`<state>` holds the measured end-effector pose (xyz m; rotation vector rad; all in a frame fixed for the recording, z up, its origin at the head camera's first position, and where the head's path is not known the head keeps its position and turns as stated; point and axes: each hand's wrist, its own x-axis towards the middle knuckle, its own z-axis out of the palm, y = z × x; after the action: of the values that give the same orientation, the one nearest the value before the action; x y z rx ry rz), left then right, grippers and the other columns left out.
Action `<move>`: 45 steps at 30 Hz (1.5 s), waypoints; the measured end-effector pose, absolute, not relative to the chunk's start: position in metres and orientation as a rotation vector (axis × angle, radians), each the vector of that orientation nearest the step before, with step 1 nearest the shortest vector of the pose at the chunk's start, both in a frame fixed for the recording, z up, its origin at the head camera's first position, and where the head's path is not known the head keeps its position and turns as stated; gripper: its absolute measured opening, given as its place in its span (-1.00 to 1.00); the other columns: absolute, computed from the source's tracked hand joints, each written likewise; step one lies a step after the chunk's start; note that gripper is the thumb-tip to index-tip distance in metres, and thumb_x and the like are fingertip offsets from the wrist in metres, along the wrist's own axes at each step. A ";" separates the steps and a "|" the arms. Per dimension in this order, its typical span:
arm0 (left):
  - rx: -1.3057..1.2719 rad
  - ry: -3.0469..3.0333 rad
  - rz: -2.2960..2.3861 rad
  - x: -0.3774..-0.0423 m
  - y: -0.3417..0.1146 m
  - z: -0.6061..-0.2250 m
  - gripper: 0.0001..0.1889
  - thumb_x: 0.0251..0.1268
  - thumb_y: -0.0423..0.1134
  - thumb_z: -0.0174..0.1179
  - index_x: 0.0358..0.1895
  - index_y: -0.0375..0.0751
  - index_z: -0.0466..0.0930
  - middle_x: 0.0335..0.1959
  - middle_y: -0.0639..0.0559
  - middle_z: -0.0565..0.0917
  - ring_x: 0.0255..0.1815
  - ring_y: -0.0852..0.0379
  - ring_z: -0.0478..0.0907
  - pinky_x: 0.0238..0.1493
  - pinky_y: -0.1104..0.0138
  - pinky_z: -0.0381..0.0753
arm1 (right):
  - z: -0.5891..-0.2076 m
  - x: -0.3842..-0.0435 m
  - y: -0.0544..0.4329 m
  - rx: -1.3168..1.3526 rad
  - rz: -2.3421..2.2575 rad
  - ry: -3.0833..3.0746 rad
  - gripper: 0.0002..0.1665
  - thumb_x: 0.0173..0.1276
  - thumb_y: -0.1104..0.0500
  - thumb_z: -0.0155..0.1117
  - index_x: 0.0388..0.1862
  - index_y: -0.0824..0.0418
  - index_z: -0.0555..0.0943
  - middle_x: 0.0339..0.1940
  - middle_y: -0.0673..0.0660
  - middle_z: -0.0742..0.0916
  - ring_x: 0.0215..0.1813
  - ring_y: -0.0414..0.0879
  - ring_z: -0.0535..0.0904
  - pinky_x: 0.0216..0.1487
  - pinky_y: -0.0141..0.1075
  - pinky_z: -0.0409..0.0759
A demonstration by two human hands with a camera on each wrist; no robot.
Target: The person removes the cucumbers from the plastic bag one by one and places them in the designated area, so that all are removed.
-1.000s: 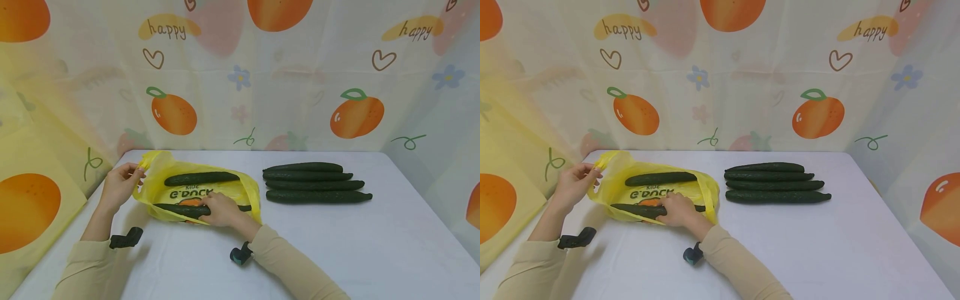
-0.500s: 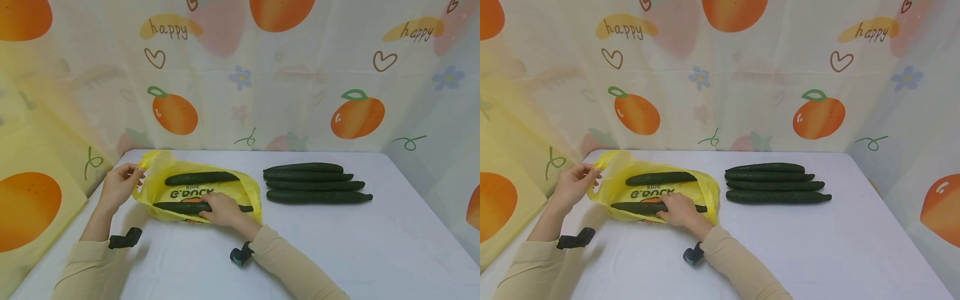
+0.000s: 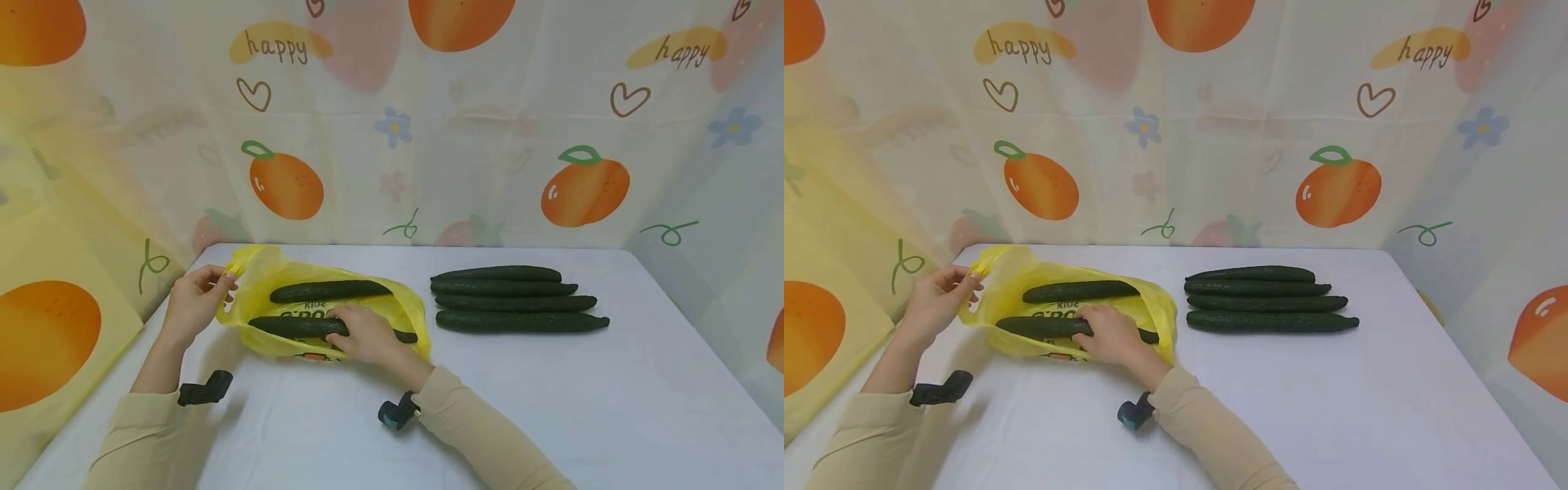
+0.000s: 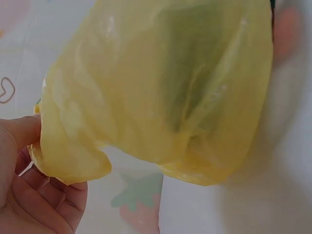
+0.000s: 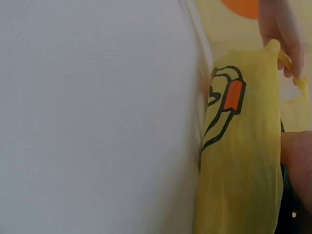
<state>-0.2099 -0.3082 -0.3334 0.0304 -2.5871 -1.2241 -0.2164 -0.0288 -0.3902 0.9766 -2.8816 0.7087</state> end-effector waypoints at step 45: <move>-0.073 -2.543 -1.113 -0.212 -0.311 -0.337 -0.74 0.28 -0.17 0.13 -0.16 -0.33 0.53 -0.58 0.40 0.46 -0.56 0.34 0.37 -0.57 0.46 0.40 | -0.315 -0.190 -0.027 1.122 1.003 -2.271 -0.59 0.21 0.04 0.30 0.04 0.09 0.53 -0.14 -0.03 0.61 -0.23 -0.24 0.48 -0.29 -0.51 0.42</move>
<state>-0.2122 -0.3107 -0.3365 -0.0731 -2.5429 -1.1132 -0.1896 -0.0266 -0.3149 1.1219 -2.2708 1.0031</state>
